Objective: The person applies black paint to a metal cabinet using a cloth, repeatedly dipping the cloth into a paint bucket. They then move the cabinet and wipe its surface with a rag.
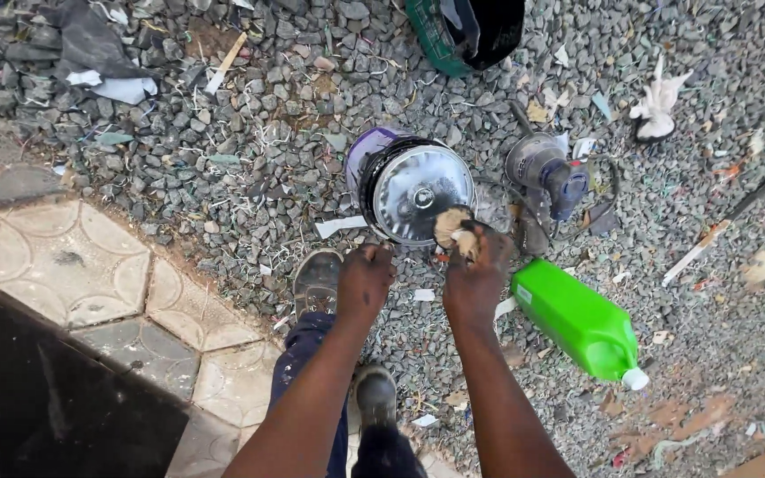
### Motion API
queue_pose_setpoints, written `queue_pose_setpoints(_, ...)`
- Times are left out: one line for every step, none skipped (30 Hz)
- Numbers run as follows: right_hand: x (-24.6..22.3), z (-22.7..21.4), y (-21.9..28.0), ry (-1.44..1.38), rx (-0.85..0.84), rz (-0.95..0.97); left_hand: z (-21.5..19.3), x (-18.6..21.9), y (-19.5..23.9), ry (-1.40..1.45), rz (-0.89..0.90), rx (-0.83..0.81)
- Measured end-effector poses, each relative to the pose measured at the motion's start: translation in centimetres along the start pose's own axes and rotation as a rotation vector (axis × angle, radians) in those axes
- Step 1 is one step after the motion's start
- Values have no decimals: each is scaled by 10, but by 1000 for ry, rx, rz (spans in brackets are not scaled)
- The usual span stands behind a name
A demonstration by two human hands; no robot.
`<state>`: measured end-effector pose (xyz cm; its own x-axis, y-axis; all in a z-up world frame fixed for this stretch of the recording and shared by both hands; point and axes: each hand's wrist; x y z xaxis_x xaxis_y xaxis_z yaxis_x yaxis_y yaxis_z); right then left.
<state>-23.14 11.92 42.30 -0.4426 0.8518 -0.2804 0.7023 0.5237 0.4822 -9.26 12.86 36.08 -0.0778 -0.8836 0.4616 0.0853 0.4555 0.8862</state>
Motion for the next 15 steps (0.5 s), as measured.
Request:
queue_pose_setpoints(6,5,-3,-2,0,-10,-5,-1,8,5,7,5)
queue_pose_setpoints(12,10,-4,-1,-31,-119,-11,-3,17,3,-18,-7)
queue_pose_setpoints(18,15,-4,0,-61,-228,-17,-5,26,1,-42,-18)
queue_pose_setpoints(18,17,0,-2,-63,-246,-25,-14,36,11,-32,-8)
queue_pose_setpoints(17,19,5,27,-99,-291,-33,-25,47,6,-56,-9)
queue_pose_setpoints(15,23,11,53,-139,-344,-42,-35,58,3,-77,-2)
queue_pose_setpoints(21,27,12,49,-145,-368,-50,-44,71,16,-64,15)
queue_pose_setpoints(28,29,14,70,-93,-418,-58,-54,87,78,-88,54)
queue_pose_setpoints(35,32,18,90,-40,-467,-65,-66,104,141,-112,91)
queue_pose_setpoints(32,20,35,92,-49,-493,-67,-91,110,161,-104,107)
queue_pose_setpoints(28,7,55,106,-37,-444,-70,-117,118,228,-111,122)
queue_pose_setpoints(21,-3,76,110,-31,-408,-77,-140,125,299,-109,150)
queue_pose_setpoints(19,-16,97,103,-44,-447,-78,-156,138,323,-90,177)
queue_pose_setpoints(16,-28,121,6,-102,-458,-80,-172,154,423,-83,190)
queue_pose_setpoints(14,-41,147,-90,-164,-467,-84,-189,171,523,-73,200)
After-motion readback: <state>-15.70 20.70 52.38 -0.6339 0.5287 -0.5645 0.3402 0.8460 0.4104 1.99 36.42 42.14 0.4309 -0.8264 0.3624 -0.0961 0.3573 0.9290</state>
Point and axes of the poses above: each hand's wrist, its own y-axis away from the middle knuckle, its own z-axis out of the palm, x = y × z, and after that the axes turned 4 degrees about y, right-handed
